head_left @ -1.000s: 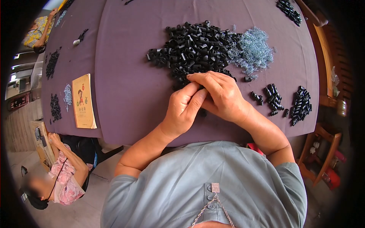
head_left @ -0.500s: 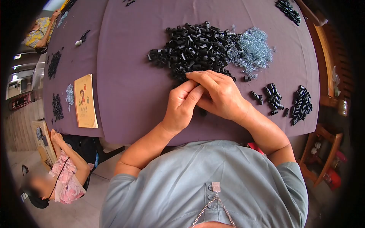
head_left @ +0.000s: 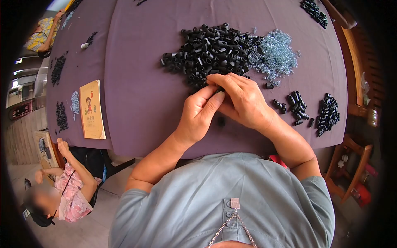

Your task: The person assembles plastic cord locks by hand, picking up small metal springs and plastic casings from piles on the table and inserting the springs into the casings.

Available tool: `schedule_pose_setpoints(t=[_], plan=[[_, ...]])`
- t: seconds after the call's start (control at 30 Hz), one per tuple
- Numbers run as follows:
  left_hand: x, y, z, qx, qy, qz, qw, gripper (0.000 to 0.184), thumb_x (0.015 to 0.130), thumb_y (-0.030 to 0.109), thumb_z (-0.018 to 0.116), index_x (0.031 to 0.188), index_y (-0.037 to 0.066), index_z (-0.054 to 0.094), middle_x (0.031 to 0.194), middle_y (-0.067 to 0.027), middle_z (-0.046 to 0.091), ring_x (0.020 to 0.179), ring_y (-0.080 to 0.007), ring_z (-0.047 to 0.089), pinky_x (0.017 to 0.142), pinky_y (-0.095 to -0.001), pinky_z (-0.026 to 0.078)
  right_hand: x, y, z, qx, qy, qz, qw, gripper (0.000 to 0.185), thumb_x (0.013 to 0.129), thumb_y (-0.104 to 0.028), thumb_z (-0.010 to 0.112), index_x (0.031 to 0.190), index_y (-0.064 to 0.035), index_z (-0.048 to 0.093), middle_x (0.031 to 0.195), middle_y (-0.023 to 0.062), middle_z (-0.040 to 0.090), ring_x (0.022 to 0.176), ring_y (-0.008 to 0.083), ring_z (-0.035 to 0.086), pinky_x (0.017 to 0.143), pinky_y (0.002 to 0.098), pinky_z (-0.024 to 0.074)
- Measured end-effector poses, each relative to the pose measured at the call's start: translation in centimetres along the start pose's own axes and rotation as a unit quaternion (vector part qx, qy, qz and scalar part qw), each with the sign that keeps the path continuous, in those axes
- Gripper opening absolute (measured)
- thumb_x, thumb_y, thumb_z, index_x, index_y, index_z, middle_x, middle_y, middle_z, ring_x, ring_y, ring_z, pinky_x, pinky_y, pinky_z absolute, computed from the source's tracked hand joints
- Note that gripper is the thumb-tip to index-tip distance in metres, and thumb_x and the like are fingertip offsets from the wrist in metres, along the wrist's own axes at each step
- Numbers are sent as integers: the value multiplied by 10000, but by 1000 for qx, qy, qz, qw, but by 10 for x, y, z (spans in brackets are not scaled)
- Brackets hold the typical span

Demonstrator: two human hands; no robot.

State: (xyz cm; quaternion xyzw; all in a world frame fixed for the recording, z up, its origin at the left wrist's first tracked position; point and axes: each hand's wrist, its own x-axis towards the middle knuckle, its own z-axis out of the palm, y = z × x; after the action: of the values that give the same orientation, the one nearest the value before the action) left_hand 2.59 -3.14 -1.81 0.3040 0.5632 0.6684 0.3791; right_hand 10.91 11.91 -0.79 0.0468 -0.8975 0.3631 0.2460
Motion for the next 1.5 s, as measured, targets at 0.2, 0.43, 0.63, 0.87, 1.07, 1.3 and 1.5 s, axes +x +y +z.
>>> schedule_pose_setpoints(t=[0.2, 0.43, 0.63, 0.87, 1.07, 1.3, 1.5], plan=[[-3, 4, 4, -17, 24, 9, 1000, 252, 1047, 127, 515, 1191, -55, 615, 1007, -41, 672, 912, -80, 592, 805, -233, 499, 0, -3, 5, 14, 19, 4, 1000, 573, 650, -12, 779, 1186, 19, 578, 893, 123, 664, 813, 298, 672, 696, 383, 558], [-4, 2, 4, -25, 21, -2, 999, 261, 1050, 130, 505, 1184, -62, 619, 1038, -40, 658, 945, -81, 585, 831, -228, 486, -2, -9, 8, 26, 13, 48, 998, 570, 655, -22, 785, 1186, 7, 580, 892, 112, 661, 812, 290, 668, 699, 382, 556], [-1, 1, -1, -34, 10, -10, 999, 237, 1041, 117, 522, 1163, -56, 629, 1017, -37, 667, 936, -79, 597, 831, -229, 497, -1, -1, 3, 21, 7, 9, 1000, 580, 661, -9, 775, 1207, 21, 583, 991, 137, 680, 829, 297, 673, 719, 381, 553], [0, 7, 3, -46, 20, 0, 999, 224, 1049, 115, 505, 1140, -49, 627, 990, -45, 675, 914, -82, 608, 816, -238, 508, 3, -2, 5, 6, 31, -23, 999, 559, 681, -78, 798, 1193, 9, 593, 1015, 140, 684, 851, 316, 670, 746, 394, 558], [-1, 5, 6, -59, 27, 6, 998, 227, 1063, 118, 471, 1141, -46, 609, 985, -58, 673, 917, -92, 615, 830, -243, 511, 1, -7, 4, 6, 0, 30, 1000, 551, 695, -71, 797, 1200, 8, 592, 1001, 136, 683, 851, 309, 668, 731, 383, 559], [-1, 3, 6, -47, 32, 16, 998, 224, 1057, 97, 481, 1178, -53, 595, 1018, -51, 660, 937, -84, 603, 838, -238, 507, -1, -6, 5, 64, 2, 62, 996, 539, 710, -29, 781, 1216, 8, 598, 1073, 148, 687, 928, 320, 677, 781, 382, 569], [0, 4, 6, -51, 29, 19, 998, 217, 1049, 80, 489, 1184, -55, 592, 1021, -54, 663, 941, -86, 608, 843, -236, 510, -1, -11, 7, 121, 8, 103, 987, 548, 719, 1, 759, 1242, -9, 597, 1122, 157, 679, 969, 341, 672, 813, 388, 570]])
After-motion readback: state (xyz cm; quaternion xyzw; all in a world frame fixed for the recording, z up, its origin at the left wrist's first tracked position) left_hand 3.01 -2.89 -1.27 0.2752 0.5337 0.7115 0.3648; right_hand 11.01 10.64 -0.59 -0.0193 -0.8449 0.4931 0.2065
